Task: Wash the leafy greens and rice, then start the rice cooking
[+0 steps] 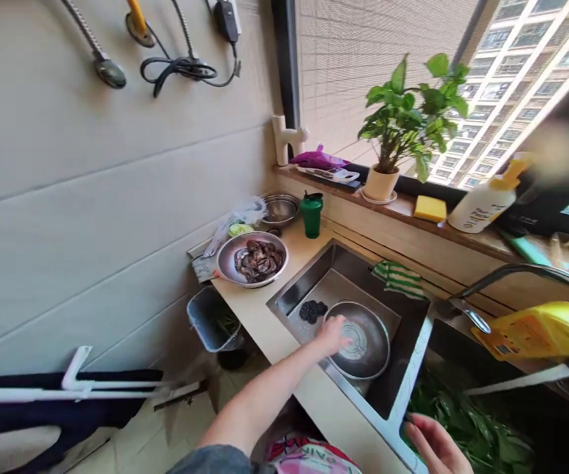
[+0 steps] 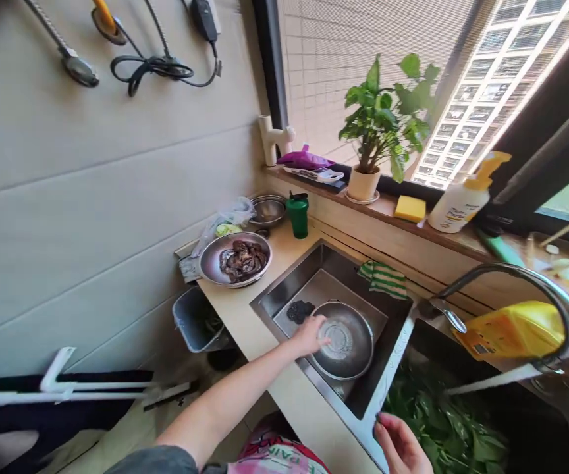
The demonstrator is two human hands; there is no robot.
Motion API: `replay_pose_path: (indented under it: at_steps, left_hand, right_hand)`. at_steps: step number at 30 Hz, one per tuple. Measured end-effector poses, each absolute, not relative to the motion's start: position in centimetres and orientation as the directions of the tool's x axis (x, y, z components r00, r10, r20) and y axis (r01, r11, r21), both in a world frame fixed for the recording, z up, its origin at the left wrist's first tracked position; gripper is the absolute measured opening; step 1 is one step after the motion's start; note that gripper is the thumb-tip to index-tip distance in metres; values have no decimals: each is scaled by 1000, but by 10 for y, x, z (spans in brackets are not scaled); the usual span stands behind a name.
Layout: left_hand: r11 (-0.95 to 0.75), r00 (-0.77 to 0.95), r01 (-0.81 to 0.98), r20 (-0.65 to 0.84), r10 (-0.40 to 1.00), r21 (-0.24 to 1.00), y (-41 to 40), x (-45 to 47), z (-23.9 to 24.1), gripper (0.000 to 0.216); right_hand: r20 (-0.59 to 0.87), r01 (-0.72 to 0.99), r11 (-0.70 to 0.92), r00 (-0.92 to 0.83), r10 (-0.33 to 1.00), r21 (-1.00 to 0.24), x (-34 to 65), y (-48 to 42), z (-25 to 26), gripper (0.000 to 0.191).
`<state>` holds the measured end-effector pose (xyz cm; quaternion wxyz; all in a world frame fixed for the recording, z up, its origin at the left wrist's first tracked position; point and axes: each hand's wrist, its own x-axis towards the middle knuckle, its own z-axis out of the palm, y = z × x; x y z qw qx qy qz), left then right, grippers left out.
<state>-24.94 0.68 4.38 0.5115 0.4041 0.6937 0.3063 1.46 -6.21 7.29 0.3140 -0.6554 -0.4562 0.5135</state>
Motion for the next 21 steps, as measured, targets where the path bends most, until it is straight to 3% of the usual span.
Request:
replay_pose_path:
  at_steps: [4,6,9,12,16,21]
  left_hand:
    - [340,155,37,-341,927,940,-52,-253,63,29]
    - [321,128,-139,-305,944,937,-78,-266,65,33]
    - [335,-66,-332,-376,924,882,-105,-295,65,41]
    - [319,-210,-380,-417,884,868,-124,-328,65,41]
    - [309,-453,-228,-382,806,923,-156,-394,60,29]
    - [428,-781,15,-257,570,904,-184,-500,49,25]
  right_hand:
    - [-180,470,-16,-306,935,-883,-69,-44,88,31]
    - [-125,484,138,-473,872,-864,-108,-44,90,23]
    - [-80,431,252,-618,782,-867,-157,-52,87,18]
    - [-68,361,262,-690,721,-895,-194,-65,84,22]
    - [-69,364,254,-679,731,-896,-201,-65,98,33]
    - [-172,317,9,-539,824,-948,-120,-29,135,32]
